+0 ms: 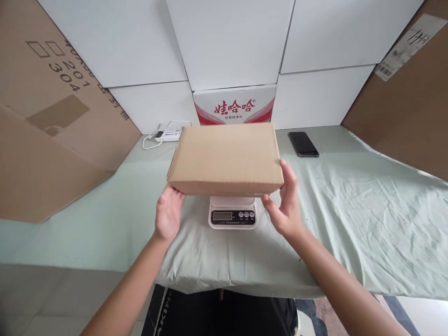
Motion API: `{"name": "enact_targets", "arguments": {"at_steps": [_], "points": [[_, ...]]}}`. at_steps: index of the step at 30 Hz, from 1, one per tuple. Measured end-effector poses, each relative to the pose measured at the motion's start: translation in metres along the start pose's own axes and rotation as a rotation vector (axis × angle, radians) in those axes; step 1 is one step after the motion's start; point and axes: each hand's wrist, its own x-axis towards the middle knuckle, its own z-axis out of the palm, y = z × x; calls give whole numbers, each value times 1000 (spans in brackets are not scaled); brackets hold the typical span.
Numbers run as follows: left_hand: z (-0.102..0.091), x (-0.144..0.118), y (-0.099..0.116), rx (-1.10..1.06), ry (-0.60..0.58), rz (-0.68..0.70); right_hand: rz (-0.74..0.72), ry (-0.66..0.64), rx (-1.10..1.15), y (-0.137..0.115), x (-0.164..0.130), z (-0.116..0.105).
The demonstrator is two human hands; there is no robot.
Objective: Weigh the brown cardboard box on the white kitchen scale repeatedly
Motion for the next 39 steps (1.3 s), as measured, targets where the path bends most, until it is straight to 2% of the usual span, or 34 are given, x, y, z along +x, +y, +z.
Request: {"name": "enact_targets", "arguments": {"at_steps": [4, 10, 21, 35, 39], "points": [[2, -14, -8, -11, 0, -23, 16, 24, -26, 15, -18, 3], [4, -13, -9, -32, 3, -47, 66, -11, -42, 25, -17, 5], [1, -14, -13, -10, -39, -134, 141, 1, 19, 24, -9, 4], [3, -10, -19, 6, -10, -131, 154, -17, 53, 23, -9, 7], [-6, -8, -19, 17, 8, -79, 181, 39, 85, 28, -9, 5]]}}
